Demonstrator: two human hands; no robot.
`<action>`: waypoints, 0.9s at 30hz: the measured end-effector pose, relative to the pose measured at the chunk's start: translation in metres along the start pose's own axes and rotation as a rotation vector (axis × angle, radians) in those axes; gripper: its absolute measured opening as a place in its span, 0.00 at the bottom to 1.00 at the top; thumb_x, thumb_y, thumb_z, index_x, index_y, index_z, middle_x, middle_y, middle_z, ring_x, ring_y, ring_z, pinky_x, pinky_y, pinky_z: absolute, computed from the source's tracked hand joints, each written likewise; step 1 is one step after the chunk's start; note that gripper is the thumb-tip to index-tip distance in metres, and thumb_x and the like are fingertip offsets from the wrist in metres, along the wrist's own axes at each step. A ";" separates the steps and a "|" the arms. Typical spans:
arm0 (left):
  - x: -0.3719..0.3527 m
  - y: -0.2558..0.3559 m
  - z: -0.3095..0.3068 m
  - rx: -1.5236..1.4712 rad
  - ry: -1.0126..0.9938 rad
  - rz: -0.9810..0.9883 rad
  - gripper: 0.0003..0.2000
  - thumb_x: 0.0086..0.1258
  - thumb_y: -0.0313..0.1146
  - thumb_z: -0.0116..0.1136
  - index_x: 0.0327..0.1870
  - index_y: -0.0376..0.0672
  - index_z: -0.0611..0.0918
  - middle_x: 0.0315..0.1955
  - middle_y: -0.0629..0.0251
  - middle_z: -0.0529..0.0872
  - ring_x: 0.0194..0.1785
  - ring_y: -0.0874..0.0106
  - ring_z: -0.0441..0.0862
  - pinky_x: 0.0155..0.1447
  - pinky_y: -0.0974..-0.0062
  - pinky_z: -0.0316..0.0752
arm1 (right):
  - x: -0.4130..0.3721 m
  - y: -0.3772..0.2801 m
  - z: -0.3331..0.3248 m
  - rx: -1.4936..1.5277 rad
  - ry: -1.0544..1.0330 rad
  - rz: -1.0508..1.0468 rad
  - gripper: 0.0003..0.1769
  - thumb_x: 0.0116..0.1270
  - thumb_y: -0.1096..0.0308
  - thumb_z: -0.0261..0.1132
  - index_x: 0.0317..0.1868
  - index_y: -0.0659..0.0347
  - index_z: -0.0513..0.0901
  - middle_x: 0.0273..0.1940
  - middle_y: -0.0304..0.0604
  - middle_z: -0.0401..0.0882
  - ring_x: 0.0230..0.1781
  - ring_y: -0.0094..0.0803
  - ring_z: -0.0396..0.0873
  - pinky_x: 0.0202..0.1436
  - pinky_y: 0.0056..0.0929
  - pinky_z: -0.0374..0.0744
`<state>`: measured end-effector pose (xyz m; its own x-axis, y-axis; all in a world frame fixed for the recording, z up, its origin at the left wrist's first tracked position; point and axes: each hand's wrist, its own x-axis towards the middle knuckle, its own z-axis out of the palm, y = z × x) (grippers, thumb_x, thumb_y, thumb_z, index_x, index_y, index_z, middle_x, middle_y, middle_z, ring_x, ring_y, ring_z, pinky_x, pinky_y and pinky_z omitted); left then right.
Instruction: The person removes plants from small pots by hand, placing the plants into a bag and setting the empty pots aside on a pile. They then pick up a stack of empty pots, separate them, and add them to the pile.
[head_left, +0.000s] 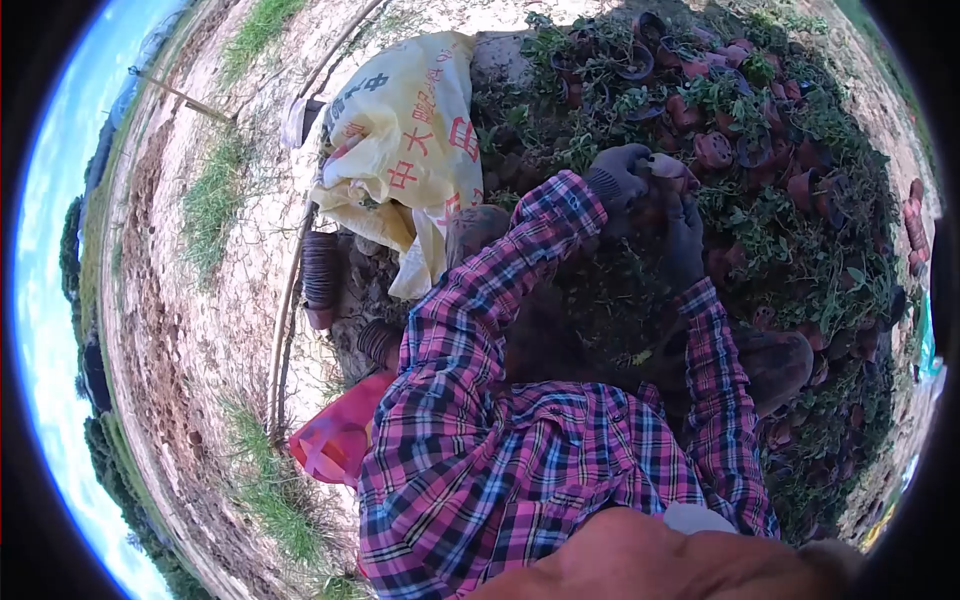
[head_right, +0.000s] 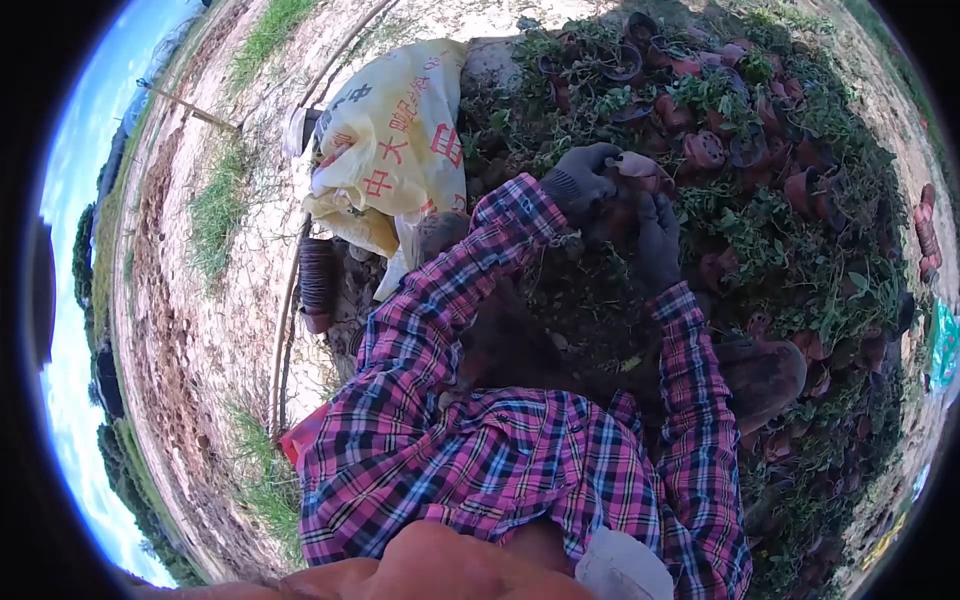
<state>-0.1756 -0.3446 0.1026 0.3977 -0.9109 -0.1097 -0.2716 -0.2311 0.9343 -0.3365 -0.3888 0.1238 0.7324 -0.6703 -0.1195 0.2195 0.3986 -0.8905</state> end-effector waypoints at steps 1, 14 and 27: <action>-0.014 0.043 -0.023 -0.022 0.061 -0.015 0.24 0.50 0.23 0.60 0.53 0.37 0.72 0.41 0.61 0.79 0.43 0.75 0.76 0.45 0.78 0.72 | -0.001 -0.014 0.014 0.022 -0.013 0.020 0.14 0.69 0.63 0.53 0.49 0.61 0.73 0.43 0.36 0.76 0.39 0.19 0.74 0.42 0.23 0.76; -0.242 -0.091 -0.223 -0.340 0.912 -0.452 0.18 0.58 0.26 0.50 0.51 0.33 0.74 0.43 0.53 0.80 0.44 0.64 0.78 0.48 0.70 0.73 | 0.083 0.044 0.210 -1.452 -1.005 0.136 0.38 0.55 0.36 0.56 0.49 0.65 0.76 0.42 0.55 0.77 0.46 0.47 0.75 0.51 0.37 0.71; -0.099 -0.211 -0.257 0.436 0.586 -0.784 0.19 0.60 0.35 0.56 0.51 0.36 0.74 0.44 0.54 0.80 0.47 0.65 0.77 0.53 0.69 0.69 | 0.069 0.038 0.232 -1.353 -0.732 -0.289 0.15 0.61 0.54 0.54 0.35 0.58 0.75 0.28 0.49 0.77 0.32 0.47 0.77 0.35 0.42 0.74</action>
<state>0.0673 -0.1183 0.0038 0.9245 -0.1763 -0.3380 -0.0014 -0.8882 0.4595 -0.1279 -0.2748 0.1840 0.9997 -0.0231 -0.0081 -0.0233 -0.7917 -0.6105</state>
